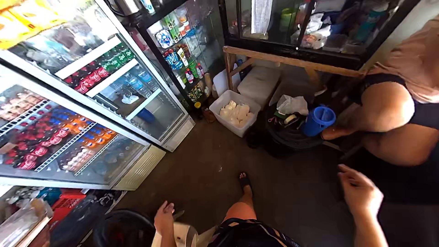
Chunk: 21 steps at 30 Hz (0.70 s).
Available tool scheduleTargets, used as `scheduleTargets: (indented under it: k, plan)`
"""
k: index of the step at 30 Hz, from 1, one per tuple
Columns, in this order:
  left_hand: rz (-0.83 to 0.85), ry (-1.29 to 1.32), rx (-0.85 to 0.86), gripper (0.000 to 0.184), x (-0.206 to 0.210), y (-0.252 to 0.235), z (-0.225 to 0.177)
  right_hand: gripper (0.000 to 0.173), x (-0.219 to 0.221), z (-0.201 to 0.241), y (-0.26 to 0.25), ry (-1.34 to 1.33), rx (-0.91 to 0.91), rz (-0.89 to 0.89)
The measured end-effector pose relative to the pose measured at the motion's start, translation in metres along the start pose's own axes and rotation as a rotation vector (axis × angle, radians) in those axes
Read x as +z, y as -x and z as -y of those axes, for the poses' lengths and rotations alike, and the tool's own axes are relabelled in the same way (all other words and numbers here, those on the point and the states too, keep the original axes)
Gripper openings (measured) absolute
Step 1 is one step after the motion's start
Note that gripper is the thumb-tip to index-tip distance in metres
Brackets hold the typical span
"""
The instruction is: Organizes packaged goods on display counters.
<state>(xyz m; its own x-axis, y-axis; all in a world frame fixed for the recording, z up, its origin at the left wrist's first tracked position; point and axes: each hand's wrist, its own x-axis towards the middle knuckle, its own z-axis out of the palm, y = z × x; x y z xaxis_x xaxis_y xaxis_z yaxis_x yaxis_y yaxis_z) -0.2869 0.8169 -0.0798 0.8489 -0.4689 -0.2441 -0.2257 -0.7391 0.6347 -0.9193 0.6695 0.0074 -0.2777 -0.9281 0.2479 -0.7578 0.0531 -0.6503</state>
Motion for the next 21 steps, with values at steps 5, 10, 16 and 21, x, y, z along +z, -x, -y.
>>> scheduleTargets:
  k: [5, 10, 16, 21]
  plan:
    - [-0.084, 0.301, 0.153, 0.040, 0.050, -0.064, -0.131, 0.011, 0.116, 0.092, -0.084, -0.515, -0.022, 0.363]
    - [-0.244, 0.744, 0.267, 0.049, 0.012, -0.132, -0.315, 0.011, 0.151, 0.162, -0.216, -0.892, -0.117, 0.132]
    - [0.202, 0.464, 0.205, 0.066, 0.073, -0.182, -0.374, 0.019, 0.247, 0.161, -0.319, -0.589, 0.062, 0.241]
    - [0.400, 0.041, -0.428, 0.072, 0.139, -0.170, -0.216, 0.027, 0.328, 0.136, -0.349, -0.385, 0.238, 0.413]
